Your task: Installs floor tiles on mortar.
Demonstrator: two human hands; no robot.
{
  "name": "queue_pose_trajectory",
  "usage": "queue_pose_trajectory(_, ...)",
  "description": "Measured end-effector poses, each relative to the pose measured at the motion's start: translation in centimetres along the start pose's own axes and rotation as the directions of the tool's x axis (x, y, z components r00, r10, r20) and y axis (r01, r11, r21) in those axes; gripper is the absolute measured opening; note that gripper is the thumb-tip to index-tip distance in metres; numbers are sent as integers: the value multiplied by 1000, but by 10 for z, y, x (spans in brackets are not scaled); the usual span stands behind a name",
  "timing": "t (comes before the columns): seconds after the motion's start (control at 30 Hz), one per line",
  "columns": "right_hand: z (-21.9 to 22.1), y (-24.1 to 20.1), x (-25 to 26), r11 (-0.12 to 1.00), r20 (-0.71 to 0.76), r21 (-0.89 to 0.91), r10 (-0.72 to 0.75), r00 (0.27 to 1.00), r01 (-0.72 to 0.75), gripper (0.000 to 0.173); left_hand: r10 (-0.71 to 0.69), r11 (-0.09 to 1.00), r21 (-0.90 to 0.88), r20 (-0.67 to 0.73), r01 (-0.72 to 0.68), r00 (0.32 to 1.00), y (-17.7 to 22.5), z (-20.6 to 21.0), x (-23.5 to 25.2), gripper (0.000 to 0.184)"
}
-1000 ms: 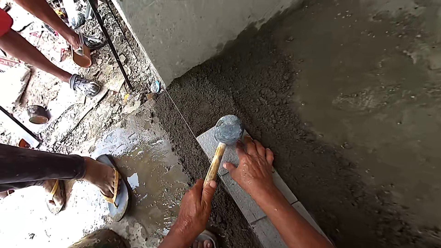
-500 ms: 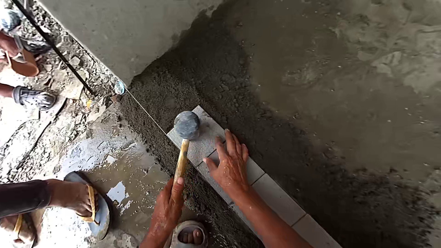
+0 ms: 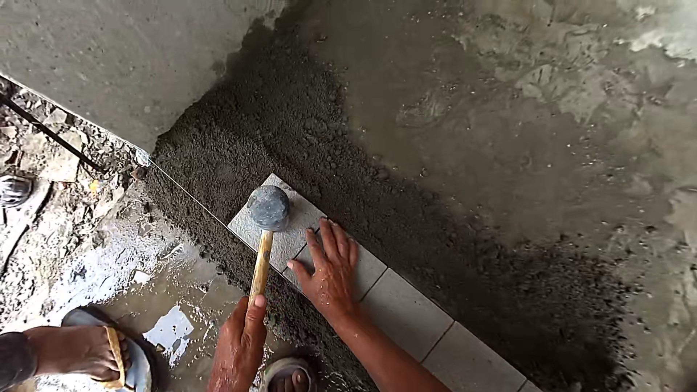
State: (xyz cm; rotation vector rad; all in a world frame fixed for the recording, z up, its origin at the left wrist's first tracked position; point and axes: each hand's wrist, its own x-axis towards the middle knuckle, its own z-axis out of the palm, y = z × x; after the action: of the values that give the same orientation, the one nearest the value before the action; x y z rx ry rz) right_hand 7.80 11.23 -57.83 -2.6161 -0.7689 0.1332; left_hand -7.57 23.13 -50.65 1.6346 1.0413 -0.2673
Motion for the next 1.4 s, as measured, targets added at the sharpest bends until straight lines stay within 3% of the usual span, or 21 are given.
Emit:
queue_pose_trajectory(1.1, -3, -14, 0, 996, 78, -37, 83, 994, -80, 72, -18, 995, 100, 56, 12, 998, -8, -7, -1, 74)
queue_pose_trajectory(1.4, -7, -9, 4, 997, 47, -37, 67, 997, -65, 62, 58, 998, 20, 21, -58, 998, -1, -6, -5, 74)
